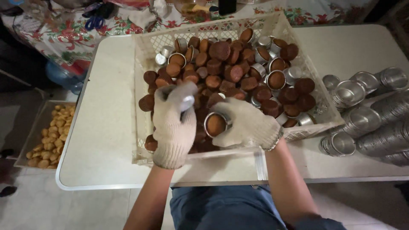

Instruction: Sorting small metal baking molds from a basket of items and stacking them on a table

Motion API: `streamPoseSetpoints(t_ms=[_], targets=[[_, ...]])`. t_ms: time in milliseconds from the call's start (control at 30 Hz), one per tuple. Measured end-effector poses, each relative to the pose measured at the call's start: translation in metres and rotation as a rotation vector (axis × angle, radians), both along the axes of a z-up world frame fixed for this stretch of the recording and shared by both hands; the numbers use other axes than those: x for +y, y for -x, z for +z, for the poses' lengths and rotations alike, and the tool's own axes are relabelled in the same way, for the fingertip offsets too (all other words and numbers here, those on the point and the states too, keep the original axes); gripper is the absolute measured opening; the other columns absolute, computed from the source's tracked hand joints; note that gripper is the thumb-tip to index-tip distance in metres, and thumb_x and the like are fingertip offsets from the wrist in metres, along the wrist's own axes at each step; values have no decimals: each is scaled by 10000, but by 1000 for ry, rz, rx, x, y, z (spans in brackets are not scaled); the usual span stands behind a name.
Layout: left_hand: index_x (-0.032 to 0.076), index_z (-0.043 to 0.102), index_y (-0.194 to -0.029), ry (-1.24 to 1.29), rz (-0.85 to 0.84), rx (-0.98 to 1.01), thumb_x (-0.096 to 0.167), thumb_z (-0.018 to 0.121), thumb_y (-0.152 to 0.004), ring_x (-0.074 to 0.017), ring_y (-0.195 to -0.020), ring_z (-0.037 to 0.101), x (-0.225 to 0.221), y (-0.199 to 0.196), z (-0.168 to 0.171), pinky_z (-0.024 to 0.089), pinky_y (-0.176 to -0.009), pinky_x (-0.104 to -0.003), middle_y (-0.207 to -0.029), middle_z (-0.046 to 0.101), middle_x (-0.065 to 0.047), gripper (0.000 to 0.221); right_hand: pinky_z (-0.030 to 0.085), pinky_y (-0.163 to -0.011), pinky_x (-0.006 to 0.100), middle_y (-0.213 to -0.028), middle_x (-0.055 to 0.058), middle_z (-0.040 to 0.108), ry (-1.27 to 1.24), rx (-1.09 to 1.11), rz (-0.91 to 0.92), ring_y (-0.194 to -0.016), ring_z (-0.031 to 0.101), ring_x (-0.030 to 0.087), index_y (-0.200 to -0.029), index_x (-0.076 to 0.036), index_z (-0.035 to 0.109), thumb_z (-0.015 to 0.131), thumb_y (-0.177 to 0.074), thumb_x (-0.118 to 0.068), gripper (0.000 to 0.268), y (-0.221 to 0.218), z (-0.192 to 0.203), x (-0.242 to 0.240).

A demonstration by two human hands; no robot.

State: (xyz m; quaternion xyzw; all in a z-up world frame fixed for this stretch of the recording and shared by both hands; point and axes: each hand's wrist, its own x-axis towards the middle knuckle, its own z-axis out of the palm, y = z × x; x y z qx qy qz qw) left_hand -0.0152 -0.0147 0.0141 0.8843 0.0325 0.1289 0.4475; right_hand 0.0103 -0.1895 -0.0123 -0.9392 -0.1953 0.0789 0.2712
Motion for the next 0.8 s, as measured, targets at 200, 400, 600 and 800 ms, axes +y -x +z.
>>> streamPoseSetpoints(t_ms=[200, 400, 600, 800], targets=[[163, 619, -1289, 24, -44, 354, 404, 637, -809, -411, -1139, 667, -22, 6, 17, 517, -972, -621, -1219, 645, -159, 537, 591, -840, 422, -1068, 123, 694, -224, -251, -113, -1055, 693, 348, -1027, -164, 734, 848, -531, -373, 550, 1, 3, 1], [222, 696, -1222, 101, -92, 592, 633, 656, -740, -338, -1111, 718, -34, 10, 15, 544, -958, -535, -1193, 680, -47, 636, 535, -938, 459, -1219, 162, 639, -359, -321, -113, -1174, 627, 386, -1181, -180, 709, 823, -623, -285, 579, -3, -19, -7], [299, 654, -1293, 169, 47, 431, 509, 758, -759, -334, -1205, 646, -29, 6, 1, 482, -983, -566, -1303, 549, 11, 582, 531, -1001, 390, -1131, 21, 714, -413, -262, -455, -1154, 671, 260, -1194, -244, 734, 868, -584, -233, 625, -12, -14, -6], [310, 656, -1240, 191, 162, 323, 428, 749, -770, -340, -1175, 665, -31, 7, -8, 507, -942, -595, -1322, 524, 5, 494, 509, -1041, 464, -1146, 140, 715, -710, -473, -474, -1175, 675, 344, -1246, -121, 699, 935, -655, -344, 674, 6, -4, -7]])
